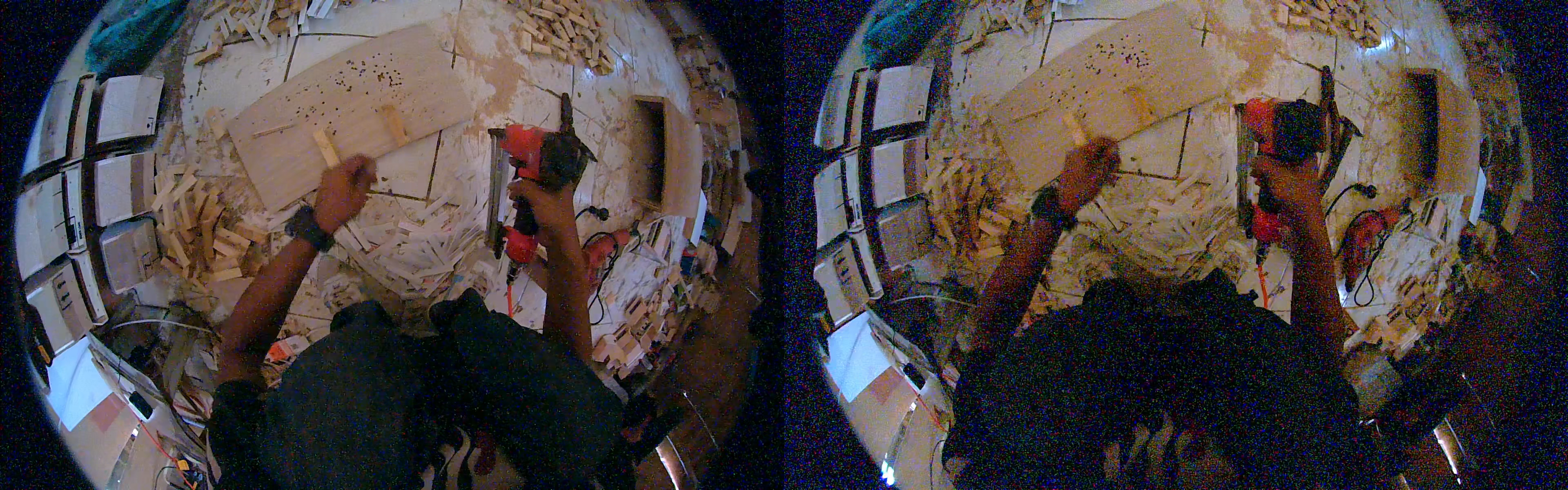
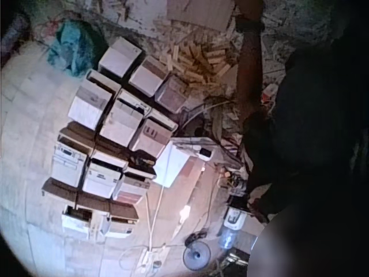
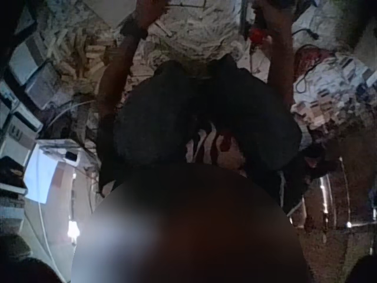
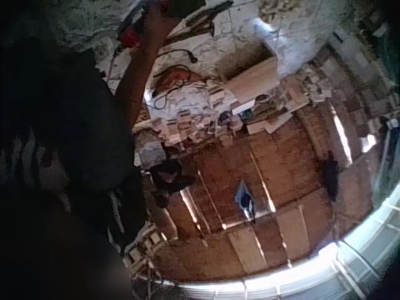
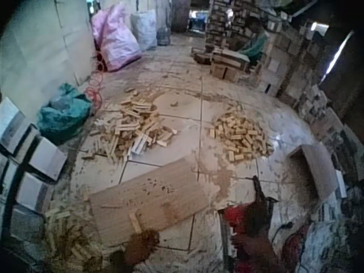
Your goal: The person sits on the floor and assembles small wooden blocks into a structure. They use pliers to trim pieces and a nail gun to fasten them together, repeatedly picking up blocks, aligning them, and nailing them in place.
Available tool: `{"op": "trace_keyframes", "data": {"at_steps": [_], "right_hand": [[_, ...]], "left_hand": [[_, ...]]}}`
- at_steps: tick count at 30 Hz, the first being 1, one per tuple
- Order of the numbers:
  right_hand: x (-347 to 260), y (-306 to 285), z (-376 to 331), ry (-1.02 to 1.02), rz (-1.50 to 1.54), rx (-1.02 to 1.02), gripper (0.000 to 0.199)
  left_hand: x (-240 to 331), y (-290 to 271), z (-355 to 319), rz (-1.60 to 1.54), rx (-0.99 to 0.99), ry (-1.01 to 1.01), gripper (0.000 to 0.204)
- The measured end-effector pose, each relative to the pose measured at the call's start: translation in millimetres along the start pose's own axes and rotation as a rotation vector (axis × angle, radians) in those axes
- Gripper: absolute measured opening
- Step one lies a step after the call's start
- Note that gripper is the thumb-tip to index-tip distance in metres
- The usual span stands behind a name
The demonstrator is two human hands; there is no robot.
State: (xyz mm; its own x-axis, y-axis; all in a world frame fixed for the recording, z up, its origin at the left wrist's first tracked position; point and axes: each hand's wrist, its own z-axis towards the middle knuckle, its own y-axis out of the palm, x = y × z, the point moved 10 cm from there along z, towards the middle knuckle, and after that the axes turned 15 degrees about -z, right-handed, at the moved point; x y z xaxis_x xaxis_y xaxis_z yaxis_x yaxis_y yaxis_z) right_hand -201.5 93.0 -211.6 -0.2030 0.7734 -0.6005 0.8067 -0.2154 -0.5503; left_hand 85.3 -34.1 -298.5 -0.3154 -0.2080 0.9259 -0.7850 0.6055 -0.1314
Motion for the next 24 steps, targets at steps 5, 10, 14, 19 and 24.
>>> {"op": "trace_keyframes", "data": {"at_steps": [5,10,14,19,24], "right_hand": [[-28.0,20.8,-1.1,-0.125,0.000,-0.078,0.038],[-46.3,37.4,5.0,-0.233,-0.056,-0.065,0.030],[-69.1,54.2,5.5,-0.369,-0.126,-0.081,0.030],[-92.8,83.6,0.0,-0.379,-0.139,-0.160,0.032],[-113.9,115.6,-4.3,-0.440,-0.171,-0.247,0.031]], "left_hand": [[-7.2,-19.1,51.9,-0.235,0.151,-0.131,0.025],[-18.4,-25.4,57.7,-0.130,0.177,-0.129,0.024],[-20.3,-32.0,57.8,-0.113,0.219,-0.099,0.022],[-15.7,-36.0,59.2,-0.065,0.196,-0.088,0.021],[-1.3,-39.9,61.0,0.061,0.209,0.096,0.021]]}}
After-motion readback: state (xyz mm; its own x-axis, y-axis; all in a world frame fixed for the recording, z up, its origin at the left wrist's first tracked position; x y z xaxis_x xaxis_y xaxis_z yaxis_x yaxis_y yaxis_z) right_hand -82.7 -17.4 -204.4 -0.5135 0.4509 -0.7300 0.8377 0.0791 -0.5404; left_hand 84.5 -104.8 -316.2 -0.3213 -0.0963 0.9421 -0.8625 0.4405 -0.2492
